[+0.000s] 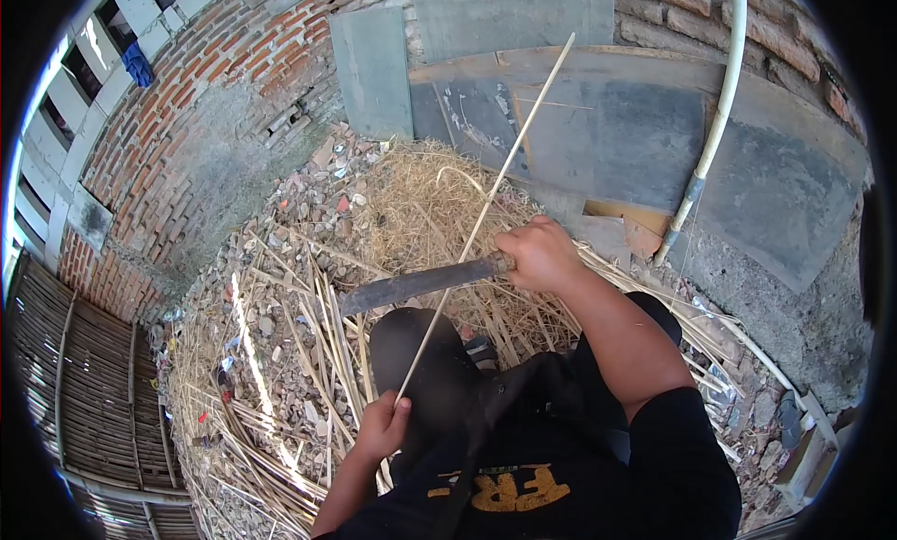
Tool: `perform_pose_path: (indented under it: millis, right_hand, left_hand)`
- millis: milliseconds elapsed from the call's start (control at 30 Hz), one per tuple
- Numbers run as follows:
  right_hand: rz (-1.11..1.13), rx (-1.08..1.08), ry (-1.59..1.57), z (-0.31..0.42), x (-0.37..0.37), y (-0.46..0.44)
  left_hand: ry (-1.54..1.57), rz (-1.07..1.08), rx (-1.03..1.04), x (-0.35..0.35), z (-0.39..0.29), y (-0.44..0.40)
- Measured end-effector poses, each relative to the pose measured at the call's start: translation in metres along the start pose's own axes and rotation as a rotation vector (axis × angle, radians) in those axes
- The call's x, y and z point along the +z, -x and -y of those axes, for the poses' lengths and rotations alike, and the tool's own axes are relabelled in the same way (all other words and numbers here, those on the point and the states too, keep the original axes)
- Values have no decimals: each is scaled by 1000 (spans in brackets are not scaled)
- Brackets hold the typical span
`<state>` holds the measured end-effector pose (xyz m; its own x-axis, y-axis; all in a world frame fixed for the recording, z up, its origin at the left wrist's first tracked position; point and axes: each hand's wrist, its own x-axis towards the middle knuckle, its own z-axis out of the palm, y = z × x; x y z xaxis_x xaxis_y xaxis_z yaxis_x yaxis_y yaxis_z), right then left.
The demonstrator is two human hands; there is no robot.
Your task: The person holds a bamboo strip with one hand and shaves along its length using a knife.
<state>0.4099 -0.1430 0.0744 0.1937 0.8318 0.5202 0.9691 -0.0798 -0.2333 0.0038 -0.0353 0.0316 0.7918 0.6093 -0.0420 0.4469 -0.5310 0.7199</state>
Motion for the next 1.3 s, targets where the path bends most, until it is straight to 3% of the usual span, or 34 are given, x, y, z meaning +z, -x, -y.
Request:
perform_pose_path:
  millis: [100, 200, 300, 600, 900, 1000, 1100, 1200, 1300]
  right_hand:
    - [-15, 150, 23, -15, -5, 0]
    - [-174, 348, 9, -31, -9, 0]
    - [-116, 392, -76, -35, -16, 2]
    - [-165, 339, -51, -23, -15, 1]
    - [-33, 40, 56, -2, -2, 1]
    - [11, 30, 34, -2, -5, -1]
    - [-19, 90, 54, -18, -15, -1]
    - [-189, 372, 9, -42, -24, -1]
    - [-164, 413, -21, -43, -23, 3]
  left_hand:
    - [-10, 9, -32, -2, 8, 4]
    - [-18, 17, -44, -5, 12, 8]
    - [-17, 14, -44, -4, 5, 9]
    - [33, -40, -11, 2, 11, 8]
    - [9, 18, -32, 4, 2, 0]
    - [-8, 38, -44, 2, 2, 3]
    - [37, 27, -45, 0, 16, 11]
    - [51, 17, -37, -10, 14, 16]
    - [24, -25, -21, -14, 5, 12]
